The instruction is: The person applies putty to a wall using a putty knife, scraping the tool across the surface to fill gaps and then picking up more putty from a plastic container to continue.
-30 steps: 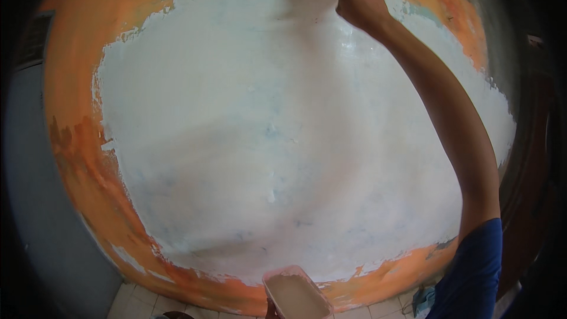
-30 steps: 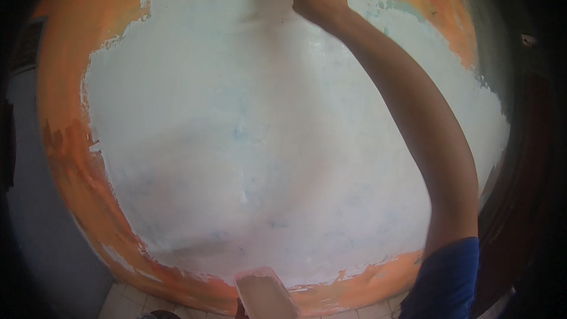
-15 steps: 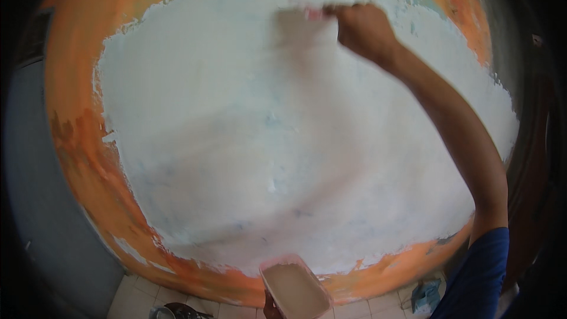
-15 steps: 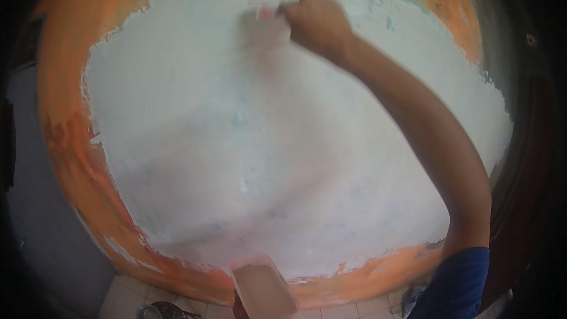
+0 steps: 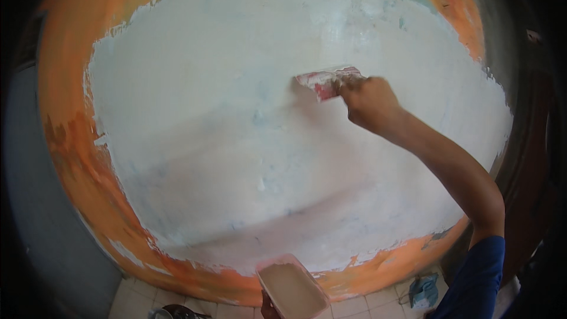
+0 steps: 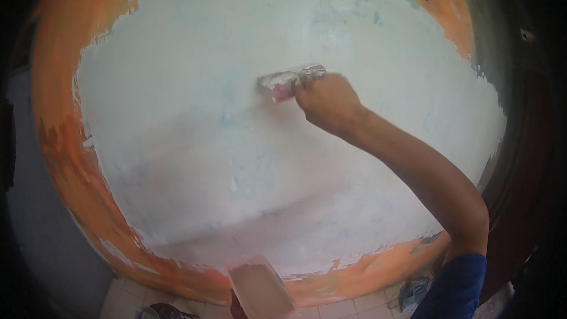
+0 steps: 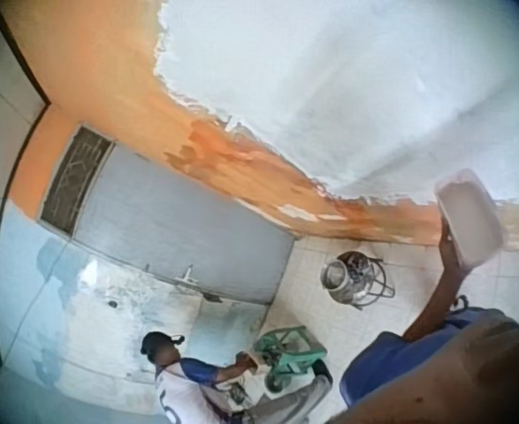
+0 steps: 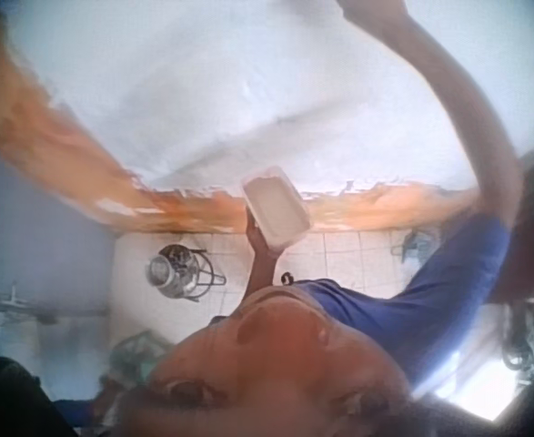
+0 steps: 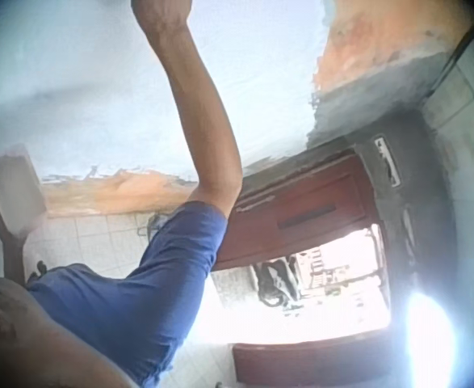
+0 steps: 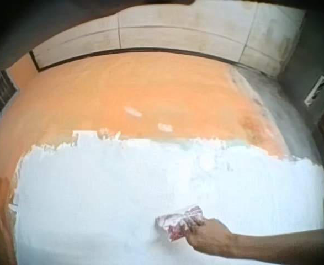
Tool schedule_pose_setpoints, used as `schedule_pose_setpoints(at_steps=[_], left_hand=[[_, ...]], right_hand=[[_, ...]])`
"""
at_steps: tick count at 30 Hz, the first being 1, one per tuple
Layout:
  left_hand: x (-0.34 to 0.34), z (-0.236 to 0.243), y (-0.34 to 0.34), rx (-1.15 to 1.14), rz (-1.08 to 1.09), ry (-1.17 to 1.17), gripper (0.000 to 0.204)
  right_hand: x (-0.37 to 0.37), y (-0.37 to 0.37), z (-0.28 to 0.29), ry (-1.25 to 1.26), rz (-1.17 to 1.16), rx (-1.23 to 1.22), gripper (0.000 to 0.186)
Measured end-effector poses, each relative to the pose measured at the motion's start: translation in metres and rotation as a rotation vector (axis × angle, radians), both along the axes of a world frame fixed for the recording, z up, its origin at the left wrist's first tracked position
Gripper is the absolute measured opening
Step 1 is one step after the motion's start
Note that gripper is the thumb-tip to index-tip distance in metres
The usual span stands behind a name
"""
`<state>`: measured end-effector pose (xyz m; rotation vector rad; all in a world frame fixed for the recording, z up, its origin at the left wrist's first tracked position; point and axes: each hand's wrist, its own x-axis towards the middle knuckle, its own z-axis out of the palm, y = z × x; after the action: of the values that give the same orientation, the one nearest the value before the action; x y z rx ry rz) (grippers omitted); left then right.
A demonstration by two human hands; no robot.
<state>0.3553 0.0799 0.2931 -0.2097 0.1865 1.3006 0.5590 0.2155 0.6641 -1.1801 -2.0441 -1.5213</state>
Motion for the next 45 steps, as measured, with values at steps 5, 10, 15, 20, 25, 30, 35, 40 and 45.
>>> schedule_pose_setpoints(at_steps=[5,10,15,20,25,30,35,40,45], left_hand=[[0.015,0.010,-0.004,0.036,-0.029,-0.021,0.060],[0.023,0.016,-0.006,0.198,-0.024,0.028,0.060],[0.019,-0.009,-0.003,0.500,-0.028,0.059,0.059],[0.025,0.016,-0.005,0.446,-0.030,0.004,0.059],[0.038,0.011,-0.007,0.375,-0.060,-0.030,0.059],[0.045,-0.005,0.000,0.406,-0.043,0.067,0.061],[0.041,0.007,-0.005,0.190,-0.057,0.064,0.063],[0.044,0.004,0.000,0.301,-0.101,0.026,0.063],[0.054,0.015,-0.003,0.048,-0.081,0.026,0.063]], right_hand=[[0.035,0.006,0.137,0.154,0.104,0.543,0.040],[0.085,0.052,0.156,-0.011,-0.094,0.525,0.015],[0.061,0.039,0.035,-0.007,-0.124,0.117,0.031],[0.069,-0.024,0.077,0.177,-0.023,0.225,0.041],[0.095,0.002,0.167,0.224,-0.057,0.433,0.031],[0.100,0.051,0.094,0.113,0.008,0.240,0.017],[0.074,-0.002,0.045,0.005,-0.062,0.042,0.045],[0.080,-0.011,0.134,0.129,0.086,0.444,0.047],[0.077,0.034,0.173,0.096,0.006,0.439,0.032]])
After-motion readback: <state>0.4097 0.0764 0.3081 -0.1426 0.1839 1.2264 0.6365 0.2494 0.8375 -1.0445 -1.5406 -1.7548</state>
